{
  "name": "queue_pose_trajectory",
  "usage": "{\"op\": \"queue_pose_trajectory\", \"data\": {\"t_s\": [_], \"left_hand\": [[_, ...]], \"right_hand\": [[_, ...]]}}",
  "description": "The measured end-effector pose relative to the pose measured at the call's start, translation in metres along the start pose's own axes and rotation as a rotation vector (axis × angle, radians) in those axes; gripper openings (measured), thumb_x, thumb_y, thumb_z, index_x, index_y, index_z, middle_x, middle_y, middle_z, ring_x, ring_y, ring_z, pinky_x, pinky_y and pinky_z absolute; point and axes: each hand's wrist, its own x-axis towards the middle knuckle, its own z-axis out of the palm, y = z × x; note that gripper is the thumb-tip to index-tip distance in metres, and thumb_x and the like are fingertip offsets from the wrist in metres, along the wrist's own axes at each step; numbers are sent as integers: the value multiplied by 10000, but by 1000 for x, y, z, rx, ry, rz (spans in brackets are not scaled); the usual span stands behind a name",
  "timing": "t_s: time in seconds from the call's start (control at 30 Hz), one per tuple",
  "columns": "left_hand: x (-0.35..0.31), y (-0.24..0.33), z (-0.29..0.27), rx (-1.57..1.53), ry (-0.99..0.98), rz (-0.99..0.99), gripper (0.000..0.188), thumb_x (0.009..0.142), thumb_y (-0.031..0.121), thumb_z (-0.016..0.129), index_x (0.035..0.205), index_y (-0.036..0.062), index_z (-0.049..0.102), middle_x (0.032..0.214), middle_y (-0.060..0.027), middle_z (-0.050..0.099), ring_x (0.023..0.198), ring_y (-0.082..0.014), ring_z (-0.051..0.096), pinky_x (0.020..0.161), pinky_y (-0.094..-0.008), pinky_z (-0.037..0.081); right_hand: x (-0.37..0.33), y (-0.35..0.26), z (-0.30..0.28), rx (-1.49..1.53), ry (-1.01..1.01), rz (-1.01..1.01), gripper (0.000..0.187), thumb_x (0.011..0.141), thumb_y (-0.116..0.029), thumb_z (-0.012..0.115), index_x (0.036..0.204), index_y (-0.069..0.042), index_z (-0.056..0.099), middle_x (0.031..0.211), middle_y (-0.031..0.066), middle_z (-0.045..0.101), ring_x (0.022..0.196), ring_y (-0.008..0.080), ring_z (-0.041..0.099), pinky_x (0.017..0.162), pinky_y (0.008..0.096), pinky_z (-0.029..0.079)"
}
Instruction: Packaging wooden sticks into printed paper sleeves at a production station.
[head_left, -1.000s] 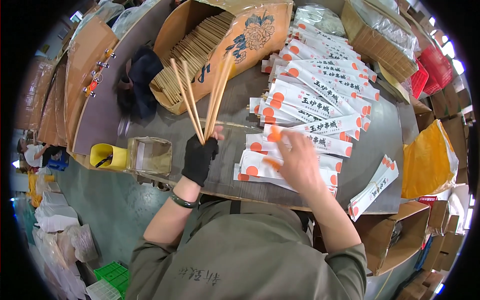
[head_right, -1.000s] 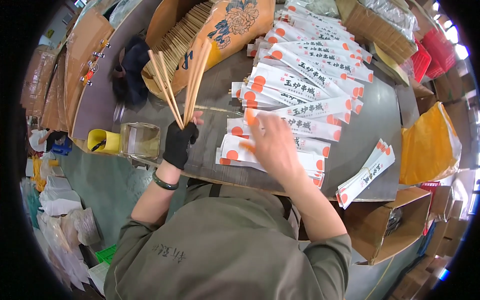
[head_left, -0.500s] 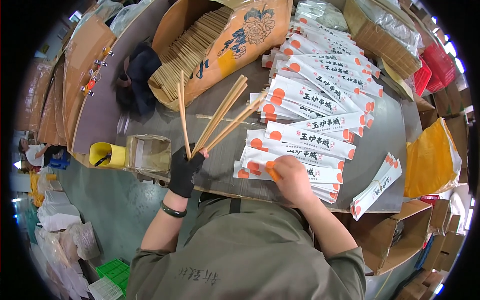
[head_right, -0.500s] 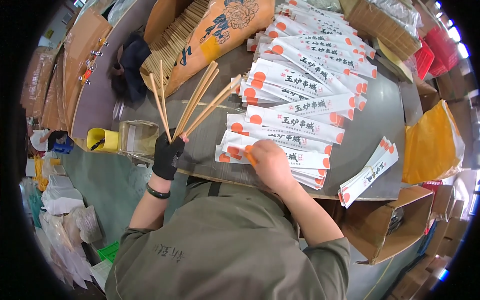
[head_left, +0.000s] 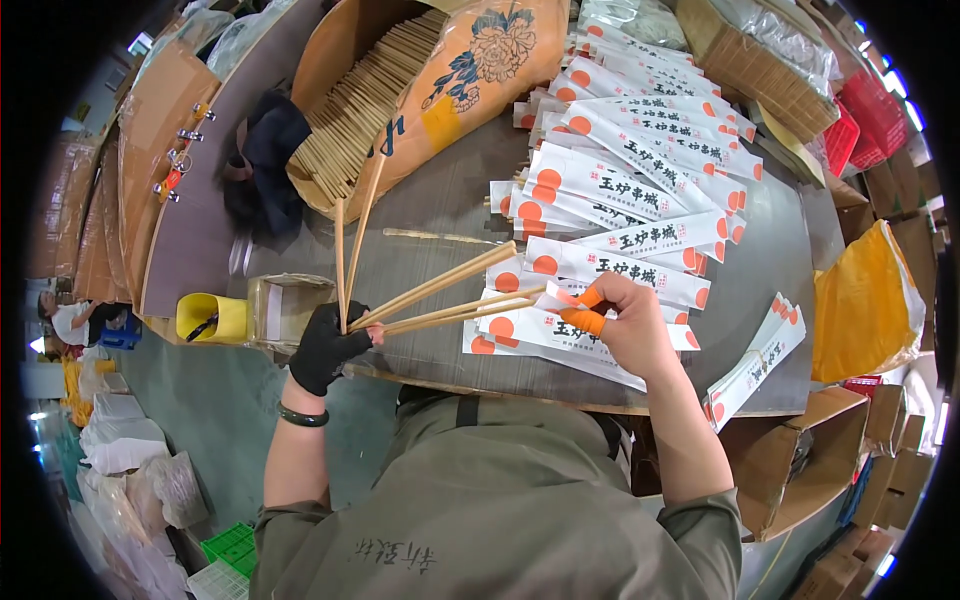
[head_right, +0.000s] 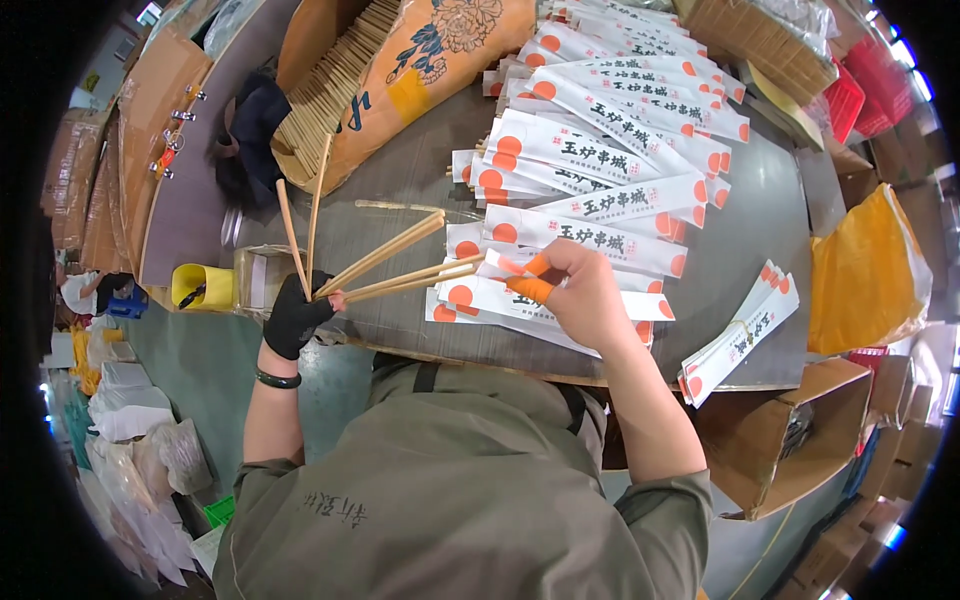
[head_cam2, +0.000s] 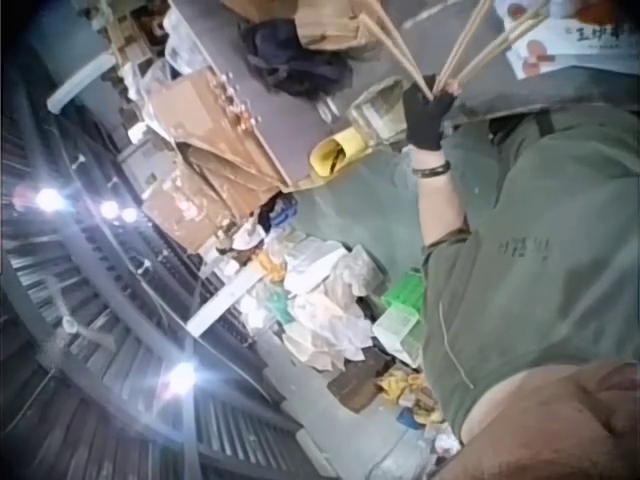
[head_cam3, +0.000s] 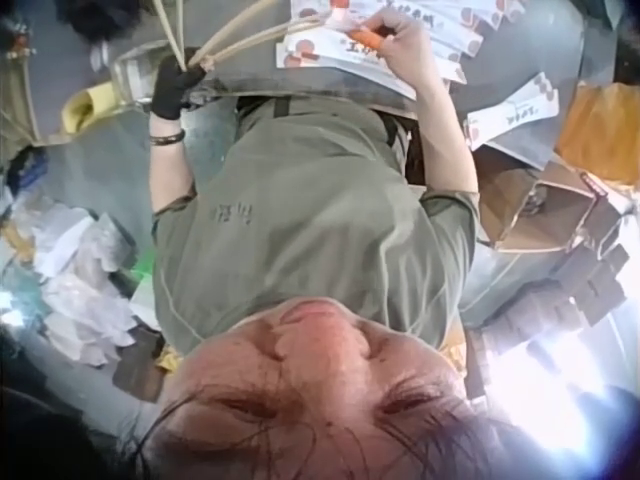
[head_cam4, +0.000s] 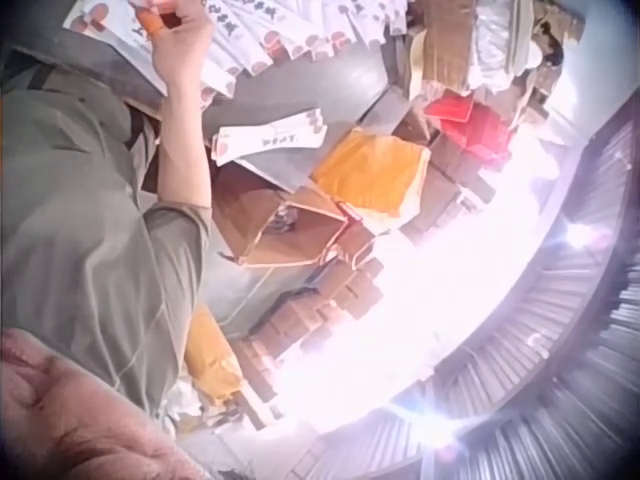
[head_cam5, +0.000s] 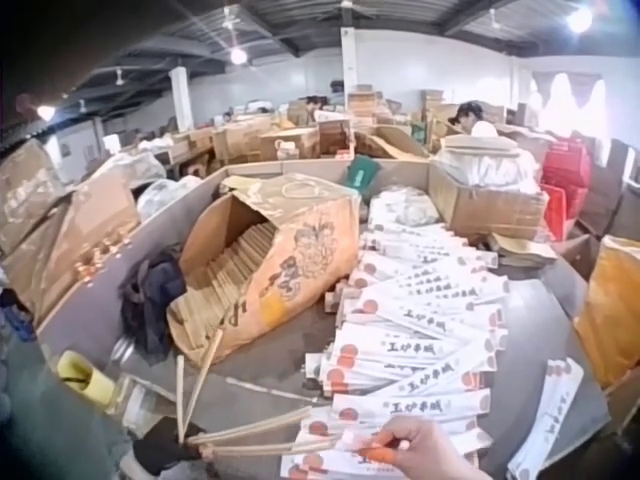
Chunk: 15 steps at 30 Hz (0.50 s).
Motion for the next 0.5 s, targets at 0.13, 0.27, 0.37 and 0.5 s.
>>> {"op": "queue_pose_trajectory", "data": {"t_s": [0.13, 0.27, 0.37, 0.5], "left_hand": [[7, -6, -12, 109, -135, -65, 287, 793, 220, 754, 936, -7, 651, 819, -72, 678, 769, -130, 643, 712, -260, 505], [18, 26, 85, -224, 13, 266, 378, 915, 358, 624, 1043, 2, 622, 1023, -104, 662, 897, -135, 616, 767, -261, 501], [33, 25, 118, -489, -80, 191, 358, 968, 324, 548, 1114, 4, 614, 1045, -110, 656, 846, -112, 584, 706, -258, 485], [55, 5, 87, -217, 268, 203, 248, 957, 206, 575, 1088, 10, 651, 895, -42, 666, 680, -37, 512, 573, -204, 400]], "right_hand": [[1, -1, -1, -327, -74, -304, 133, 748, -68, 793, 848, -50, 707, 737, 20, 584, 671, 152, 527, 599, 302, 432], [8, -25, 44, -655, 36, -783, 175, 681, -60, 705, 852, -93, 723, 833, 59, 650, 821, 261, 620, 694, 358, 516], [26, -17, 55, -708, 47, -825, 244, 676, -94, 719, 919, -72, 700, 882, 57, 650, 903, 259, 612, 781, 391, 491], [23, -9, 29, -875, 223, -678, 446, 701, -150, 765, 1096, -4, 617, 989, 101, 575, 914, 268, 568, 771, 385, 472]]}}
